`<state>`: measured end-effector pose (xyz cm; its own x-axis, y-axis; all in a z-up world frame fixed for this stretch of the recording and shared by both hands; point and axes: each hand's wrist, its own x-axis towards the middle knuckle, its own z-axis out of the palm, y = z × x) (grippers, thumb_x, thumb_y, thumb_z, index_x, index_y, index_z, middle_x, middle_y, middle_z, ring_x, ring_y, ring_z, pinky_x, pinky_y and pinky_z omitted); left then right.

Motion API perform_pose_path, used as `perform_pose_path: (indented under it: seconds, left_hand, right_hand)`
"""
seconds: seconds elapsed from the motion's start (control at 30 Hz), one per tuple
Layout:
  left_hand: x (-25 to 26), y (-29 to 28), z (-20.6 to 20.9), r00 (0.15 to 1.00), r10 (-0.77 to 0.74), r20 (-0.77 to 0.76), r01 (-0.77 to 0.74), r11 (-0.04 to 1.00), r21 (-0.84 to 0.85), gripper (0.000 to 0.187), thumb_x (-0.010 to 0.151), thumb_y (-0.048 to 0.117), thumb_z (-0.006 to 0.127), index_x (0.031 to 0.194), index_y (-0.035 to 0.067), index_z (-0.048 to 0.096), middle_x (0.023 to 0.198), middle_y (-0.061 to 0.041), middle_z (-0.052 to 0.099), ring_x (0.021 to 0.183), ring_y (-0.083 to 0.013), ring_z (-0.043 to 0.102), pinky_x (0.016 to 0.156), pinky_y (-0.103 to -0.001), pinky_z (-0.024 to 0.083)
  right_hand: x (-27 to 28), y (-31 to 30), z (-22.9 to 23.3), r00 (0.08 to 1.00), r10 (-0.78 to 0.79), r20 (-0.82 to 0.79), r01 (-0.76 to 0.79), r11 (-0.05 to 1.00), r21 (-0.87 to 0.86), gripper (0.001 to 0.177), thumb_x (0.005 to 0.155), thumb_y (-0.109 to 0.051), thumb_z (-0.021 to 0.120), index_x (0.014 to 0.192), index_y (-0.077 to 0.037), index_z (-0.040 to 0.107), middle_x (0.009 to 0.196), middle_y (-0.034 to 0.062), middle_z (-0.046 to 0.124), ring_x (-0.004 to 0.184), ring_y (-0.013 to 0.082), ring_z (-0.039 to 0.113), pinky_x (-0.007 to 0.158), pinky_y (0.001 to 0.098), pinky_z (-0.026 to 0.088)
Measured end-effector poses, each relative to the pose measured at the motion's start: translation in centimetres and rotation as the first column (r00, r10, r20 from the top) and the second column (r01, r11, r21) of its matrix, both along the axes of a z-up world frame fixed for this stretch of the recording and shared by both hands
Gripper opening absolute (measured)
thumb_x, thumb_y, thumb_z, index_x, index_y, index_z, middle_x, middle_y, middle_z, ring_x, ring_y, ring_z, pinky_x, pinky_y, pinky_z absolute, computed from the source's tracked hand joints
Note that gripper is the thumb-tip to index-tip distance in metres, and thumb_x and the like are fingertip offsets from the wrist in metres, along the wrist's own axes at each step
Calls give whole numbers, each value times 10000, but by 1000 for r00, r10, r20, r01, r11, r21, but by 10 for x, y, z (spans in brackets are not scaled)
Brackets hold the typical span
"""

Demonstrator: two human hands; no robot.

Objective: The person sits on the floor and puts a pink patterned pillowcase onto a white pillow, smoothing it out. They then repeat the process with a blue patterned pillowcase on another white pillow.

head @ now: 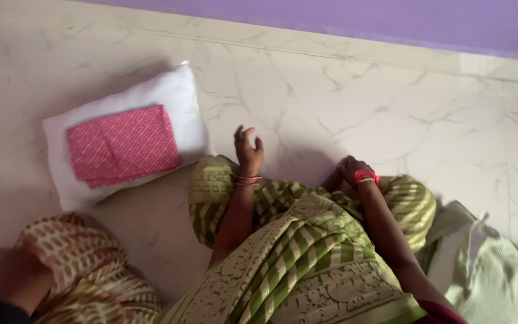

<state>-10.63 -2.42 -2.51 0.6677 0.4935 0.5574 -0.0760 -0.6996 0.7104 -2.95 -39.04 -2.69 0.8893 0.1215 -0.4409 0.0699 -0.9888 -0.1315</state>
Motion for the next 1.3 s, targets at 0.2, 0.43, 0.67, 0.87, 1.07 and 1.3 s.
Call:
perform_pose_path:
  seconds: [0.2,0.43,0.67,0.87,1.07,1.3]
  left_hand:
    - [-59,142,8,892,443,92,-425,889,-170,360,1009,187,683,1343,84,595,1452,-129,540,1420,-316,490,1190,-511,468]
    - [-120,247,-12,532,730,-428,-605,-27,-796,1345,734,429,934,1529,-50,-40,1553,-290,210,1415,-388,371,1167,-494,399]
    - [-81,245,-9,696,622,-359,-686,427,-589,1069,723,284,835,1352,-11,22,1400,-256,304,1258,-381,462,1062,-478,417]
    - [-33,246,-3,688,290,-665,-459,884,-89,606,767,239,744,1123,-25,330,1135,-260,494,1028,-396,579,904,-494,488]
    - [30,169,-27,630,-16,-776,-3,1000,-23,247,812,194,654,893,-38,639,870,-263,683,797,-411,695,745,-509,558]
    - [38,-3,-68,805,-239,-543,215,971,-108,695,767,312,767,1282,-89,529,1213,-374,610,1110,-498,600,919,-510,510]
  right_hand:
    - [-7,4,-2,1000,25,-19,-23,996,88,697,932,-517,597,1506,-144,466,1202,226,729,1133,418,685,977,519,536]
    - [-6,9,-2,998,31,-51,-30,999,33,736,959,-511,542,1564,-130,367,1220,251,705,1162,437,663,1007,524,513]
    - [-8,10,-1,997,23,-74,-19,999,51,736,960,-492,543,1571,-132,345,1194,261,712,1135,445,675,1000,525,524]
    - [-7,11,-6,996,20,-83,-18,999,34,721,971,-492,529,1575,-149,337,1168,251,723,1113,432,690,982,520,535]
    - [-4,11,-12,997,30,-70,-28,999,32,729,966,-484,534,1582,-152,329,1155,238,730,1099,417,697,968,519,542]
    - [-16,20,10,986,-15,169,-8,991,136,946,852,-483,704,1628,-173,260,1547,195,406,1329,394,500,1060,501,471]
